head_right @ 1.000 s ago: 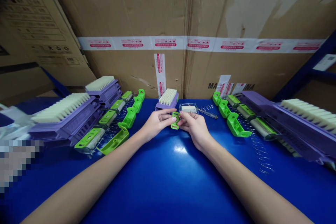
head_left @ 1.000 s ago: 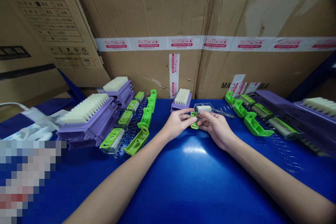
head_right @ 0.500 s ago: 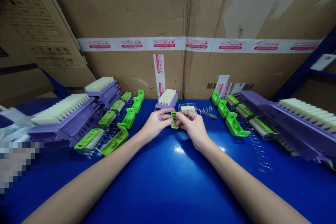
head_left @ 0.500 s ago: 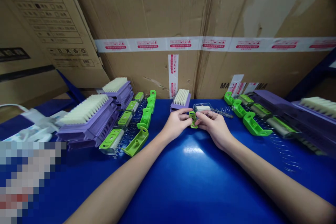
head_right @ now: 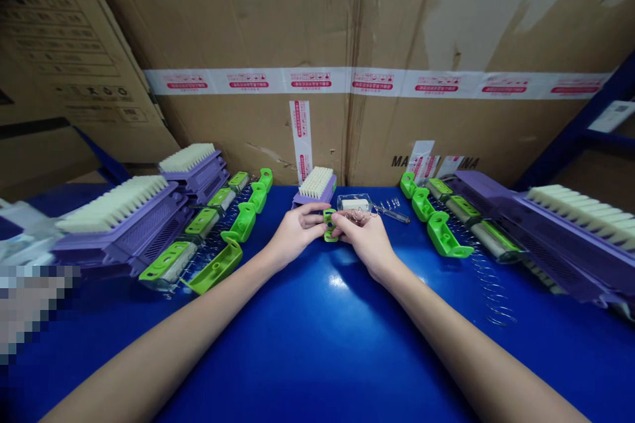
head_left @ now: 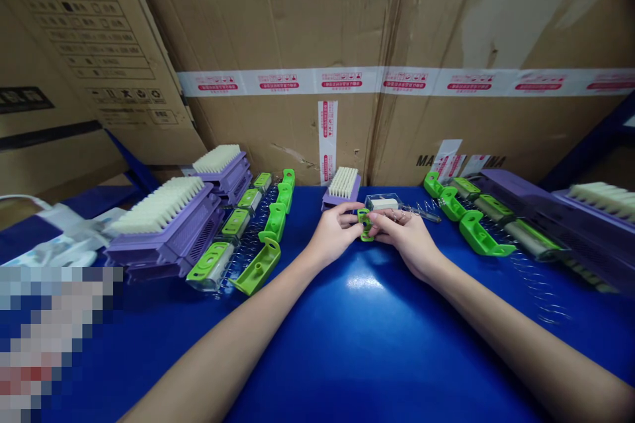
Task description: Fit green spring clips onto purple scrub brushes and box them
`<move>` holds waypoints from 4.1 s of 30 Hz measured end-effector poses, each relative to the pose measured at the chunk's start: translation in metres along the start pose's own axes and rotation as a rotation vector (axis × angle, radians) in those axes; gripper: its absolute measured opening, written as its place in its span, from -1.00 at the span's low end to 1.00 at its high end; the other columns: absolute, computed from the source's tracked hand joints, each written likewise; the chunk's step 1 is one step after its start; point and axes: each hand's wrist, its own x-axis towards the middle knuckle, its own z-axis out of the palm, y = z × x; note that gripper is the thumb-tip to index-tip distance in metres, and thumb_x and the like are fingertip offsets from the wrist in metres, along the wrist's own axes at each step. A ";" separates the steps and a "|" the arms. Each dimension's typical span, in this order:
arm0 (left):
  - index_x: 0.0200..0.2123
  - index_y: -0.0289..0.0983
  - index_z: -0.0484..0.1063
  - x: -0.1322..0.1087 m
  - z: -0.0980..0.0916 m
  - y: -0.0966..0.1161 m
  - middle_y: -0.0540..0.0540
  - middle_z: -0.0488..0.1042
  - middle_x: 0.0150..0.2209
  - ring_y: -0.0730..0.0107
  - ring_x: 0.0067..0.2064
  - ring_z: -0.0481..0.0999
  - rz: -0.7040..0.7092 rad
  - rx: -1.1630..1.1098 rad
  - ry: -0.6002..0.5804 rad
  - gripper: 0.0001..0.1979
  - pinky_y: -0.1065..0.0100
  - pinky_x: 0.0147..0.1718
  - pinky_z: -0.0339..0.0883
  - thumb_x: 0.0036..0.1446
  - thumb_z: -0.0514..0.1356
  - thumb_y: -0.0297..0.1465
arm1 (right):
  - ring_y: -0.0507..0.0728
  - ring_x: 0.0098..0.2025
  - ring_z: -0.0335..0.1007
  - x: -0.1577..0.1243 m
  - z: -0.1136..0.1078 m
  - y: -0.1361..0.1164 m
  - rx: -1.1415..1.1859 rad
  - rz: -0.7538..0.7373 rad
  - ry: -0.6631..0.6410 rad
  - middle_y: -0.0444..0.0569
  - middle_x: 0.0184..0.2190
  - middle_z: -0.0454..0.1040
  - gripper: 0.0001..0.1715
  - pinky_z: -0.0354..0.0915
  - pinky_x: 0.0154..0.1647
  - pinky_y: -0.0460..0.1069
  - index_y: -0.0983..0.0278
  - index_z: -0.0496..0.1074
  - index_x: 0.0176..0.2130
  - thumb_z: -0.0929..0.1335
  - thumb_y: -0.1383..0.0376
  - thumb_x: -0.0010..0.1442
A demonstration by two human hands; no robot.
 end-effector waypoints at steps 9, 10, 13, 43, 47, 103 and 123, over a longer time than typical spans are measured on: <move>-0.08 -0.39 0.40 -0.001 0.000 -0.001 -0.07 0.54 -0.43 0.44 -0.40 0.52 0.016 0.000 -0.017 -0.68 0.40 -0.31 0.37 0.03 0.16 -0.59 | 0.06 -0.43 0.42 0.000 -0.001 0.001 -0.066 -0.037 -0.004 -0.06 -0.56 0.47 -0.61 0.33 -0.32 -0.05 0.36 0.49 -0.45 0.45 0.05 -0.04; -0.09 -0.39 0.40 -0.001 0.000 -0.001 -0.06 0.54 -0.44 0.44 -0.40 0.52 0.015 0.003 -0.012 -0.68 0.41 -0.31 0.37 0.03 0.15 -0.60 | 0.06 -0.44 0.41 0.001 -0.001 0.002 -0.084 -0.049 -0.003 -0.05 -0.56 0.47 -0.60 0.33 -0.32 -0.05 0.36 0.48 -0.47 0.45 0.04 -0.03; -0.08 -0.40 0.39 -0.001 0.001 -0.001 -0.06 0.54 -0.43 0.44 -0.39 0.53 0.006 0.005 0.000 -0.67 0.42 -0.31 0.36 0.02 0.15 -0.62 | 0.05 -0.47 0.39 0.002 -0.002 0.003 -0.150 -0.090 -0.007 -0.04 -0.58 0.46 -0.56 0.32 -0.36 -0.05 0.36 0.45 -0.54 0.43 0.01 -0.02; -0.01 -0.48 0.39 -0.002 -0.002 0.010 -0.18 0.59 -0.37 0.40 -0.39 0.55 -0.092 0.181 -0.062 -0.63 0.45 -0.40 0.34 0.07 0.13 -0.62 | 0.08 -0.43 0.38 0.013 -0.021 -0.001 -0.519 -0.334 -0.234 -0.11 -0.48 0.46 -0.64 0.32 -0.36 0.00 0.32 0.46 -0.26 0.45 0.16 -0.04; 0.01 -0.46 0.38 0.000 -0.005 0.007 -0.22 0.59 -0.27 0.36 -0.29 0.57 -0.103 0.124 -0.106 -0.62 0.39 -0.27 0.38 0.09 0.13 -0.62 | 0.08 -0.41 0.37 0.013 -0.022 0.001 -0.585 -0.439 -0.220 -0.11 -0.45 0.45 -0.71 0.30 -0.35 0.00 0.29 0.43 -0.26 0.42 0.19 0.01; -0.18 -0.34 0.48 -0.006 0.006 -0.005 -0.09 0.54 -0.38 0.41 -0.43 0.48 0.151 0.234 0.083 -0.70 0.42 -0.42 0.34 0.20 0.09 -0.27 | 0.10 -0.32 0.44 0.003 -0.009 0.005 -0.393 -0.295 -0.139 0.01 -0.22 0.49 -0.38 0.37 -0.34 -0.01 0.27 0.34 0.05 0.39 0.03 0.07; -0.05 -0.30 0.46 -0.009 0.006 0.004 -0.13 0.50 -0.03 0.23 -0.04 0.47 0.199 0.331 0.064 -0.66 0.28 -0.01 0.27 0.24 0.01 -0.31 | 0.14 -0.16 0.43 -0.005 0.001 0.003 -0.292 -0.351 -0.079 0.03 -0.13 0.48 -0.50 0.41 -0.21 0.00 0.25 0.40 -0.05 0.42 0.10 0.04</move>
